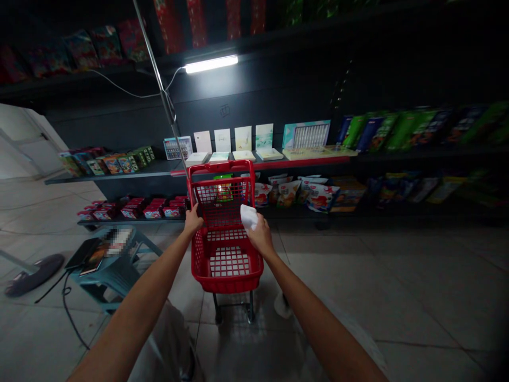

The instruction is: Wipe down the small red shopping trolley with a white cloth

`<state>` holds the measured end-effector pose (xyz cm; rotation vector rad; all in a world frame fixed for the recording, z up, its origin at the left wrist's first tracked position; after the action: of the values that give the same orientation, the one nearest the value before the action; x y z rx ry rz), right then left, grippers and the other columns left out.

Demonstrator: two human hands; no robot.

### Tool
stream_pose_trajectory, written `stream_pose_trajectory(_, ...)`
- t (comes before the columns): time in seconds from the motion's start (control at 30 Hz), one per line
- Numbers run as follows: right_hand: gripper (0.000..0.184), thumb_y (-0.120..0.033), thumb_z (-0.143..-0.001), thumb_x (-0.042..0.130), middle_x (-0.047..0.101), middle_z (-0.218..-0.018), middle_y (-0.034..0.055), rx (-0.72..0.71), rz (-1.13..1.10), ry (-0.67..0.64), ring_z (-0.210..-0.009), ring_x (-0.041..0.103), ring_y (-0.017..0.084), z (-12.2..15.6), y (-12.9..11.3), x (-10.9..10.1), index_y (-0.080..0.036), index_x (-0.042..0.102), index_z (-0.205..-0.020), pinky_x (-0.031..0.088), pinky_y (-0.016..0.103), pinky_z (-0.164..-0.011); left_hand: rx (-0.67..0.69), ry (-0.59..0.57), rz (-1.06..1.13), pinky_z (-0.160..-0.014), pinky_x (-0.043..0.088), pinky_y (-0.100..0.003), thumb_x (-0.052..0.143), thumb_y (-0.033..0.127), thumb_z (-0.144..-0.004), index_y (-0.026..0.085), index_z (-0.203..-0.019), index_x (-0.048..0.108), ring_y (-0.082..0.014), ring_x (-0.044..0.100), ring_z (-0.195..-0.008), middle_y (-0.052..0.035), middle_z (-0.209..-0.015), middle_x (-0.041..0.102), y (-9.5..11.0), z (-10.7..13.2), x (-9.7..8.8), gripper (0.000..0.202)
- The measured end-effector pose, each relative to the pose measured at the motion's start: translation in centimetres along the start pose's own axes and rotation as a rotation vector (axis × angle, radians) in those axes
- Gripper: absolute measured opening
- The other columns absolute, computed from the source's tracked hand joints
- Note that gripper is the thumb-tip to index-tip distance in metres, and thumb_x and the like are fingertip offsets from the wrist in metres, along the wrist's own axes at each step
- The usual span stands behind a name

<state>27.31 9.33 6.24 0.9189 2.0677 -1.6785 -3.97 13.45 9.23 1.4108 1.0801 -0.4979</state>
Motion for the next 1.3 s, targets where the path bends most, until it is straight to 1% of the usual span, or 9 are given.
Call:
stream_pose_trajectory(0.1,0.063,-0.015,-0.092,0.05,0.059,-0.139,0.021,-0.047,0.136,-0.039,-0.118,0.063,0.03,0.5,-0.9,0.2,-0.01,0.039,-0.154,0.053,0.037,-0.096,-0.011,-0.041,-0.032,-0.109,0.049,-0.043,0.067,0.024,-0.084,0.025,-0.162,0.033,-0.0311,0.063,-0.124,-0.0158,-0.139,0.054,0.0,0.0,0.3,0.085)
stream_pose_trajectory(0.2,0.064,-0.008,-0.095,0.036,0.05,-0.148,0.0304,-0.135,0.333,-0.048,-0.122,0.061,0.036,1.0,-2.2,0.5,-0.002,0.03,-0.159,0.054,0.044,-0.096,0.001,-0.067,-0.098,-0.107,0.05,-0.042,0.071,0.026,-0.083,0.024,-0.165,0.025,-0.0338,0.061,-0.128,-0.0178,-0.143,0.05,-0.1,0.1,0.5,0.094)
stream_pose_trajectory(0.37,0.061,-0.011,-0.099,0.028,0.032,-0.16,0.0363,-0.189,0.462,-0.008,-0.138,0.048,0.044,0.2,-2.7,1.2,0.004,0.028,-0.159,0.055,0.051,-0.097,0.025,-0.092,-0.172,-0.107,0.05,-0.04,0.069,0.024,-0.085,0.026,-0.166,0.024,-0.0331,0.062,-0.128,-0.017,-0.139,0.051,0.0,0.1,0.8,0.093)
stream_pose_trajectory(0.57,0.07,-0.007,-0.093,0.042,0.029,-0.162,0.0362,-0.231,0.474,-0.024,-0.147,0.04,0.044,-3.9,-1.9,2.2,0.003,0.025,-0.161,0.054,0.053,-0.103,0.017,-0.085,-0.189,-0.108,0.049,-0.039,0.069,0.025,-0.086,0.023,-0.167,0.024,-0.0338,0.061,-0.131,-0.02,-0.144,0.048,0.3,-0.3,1.2,0.093)
stream_pose_trajectory(0.73,0.083,-0.009,-0.087,0.058,0.024,-0.165,0.0345,-0.261,0.523,-0.003,-0.15,0.033,0.047,-8.3,-2.6,3.1,0.001,0.024,-0.161,0.052,0.053,-0.107,0.035,-0.102,-0.179,-0.11,0.048,-0.037,0.066,0.019,-0.085,0.023,-0.166,0.027,-0.0325,0.061,-0.131,-0.0199,-0.145,0.048,0.3,-0.1,1.2,0.09)
stream_pose_trajectory(0.83,0.085,-0.006,-0.085,0.054,0.02,-0.167,0.0342,-0.249,0.51,0.015,-0.148,0.036,0.048,-11.0,-2.9,3.6,0.0,0.02,-0.163,0.054,0.052,-0.104,0.05,-0.102,-0.169,-0.11,0.048,-0.036,0.064,0.015,-0.085,0.023,-0.166,0.029,-0.0312,0.062,-0.13,-0.019,-0.144,0.049,0.1,0.1,1.0,0.089)
stream_pose_trajectory(0.93,0.083,-0.004,-0.086,0.049,0.017,-0.167,0.0343,-0.245,0.446,0.033,-0.15,0.036,0.045,-13.4,-3.0,4.0,0.001,0.018,-0.163,0.046,0.052,-0.113,0.061,-0.094,-0.145,-0.111,0.048,-0.036,0.064,0.018,-0.085,0.023,-0.166,0.03,-0.0316,0.061,-0.131,-0.019,-0.145,0.05,-0.4,0.2,1.0,0.087)
stream_pose_trajectory(1.13,0.084,0.0,-0.085,0.047,0.003,-0.17,0.0323,-0.333,0.349,0.104,-0.16,0.009,0.042,-16.1,-4.0,3.5,0.0,0.017,-0.164,0.03,0.058,-0.124,0.006,-0.086,-0.135,-0.111,0.047,-0.037,0.058,0.017,-0.088,0.024,-0.165,0.032,-0.0303,0.064,-0.128,-0.0182,-0.149,0.048,-1.0,0.5,1.3,0.081)
stream_pose_trajectory(1.3,0.072,-0.004,-0.091,0.041,0.018,-0.172,0.0215,-0.405,0.177,0.15,-0.156,0.029,0.03,-16.7,-4.5,1.9,-0.01,0.031,-0.162,0.04,0.048,-0.121,-0.023,-0.103,-0.145,-0.11,0.048,-0.04,0.057,0.022,-0.091,0.024,-0.164,0.031,-0.0323,0.064,-0.127,-0.0181,-0.15,0.047,-0.6,1.6,0.9,0.078)
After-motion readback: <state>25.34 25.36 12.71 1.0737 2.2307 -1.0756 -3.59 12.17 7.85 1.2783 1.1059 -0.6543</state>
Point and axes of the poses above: each hand's wrist, its own z-axis away from the middle knuckle, its own x-axis out of the palm, y = z × x, the point moved 8 cm from there along -z, towards the middle knuckle
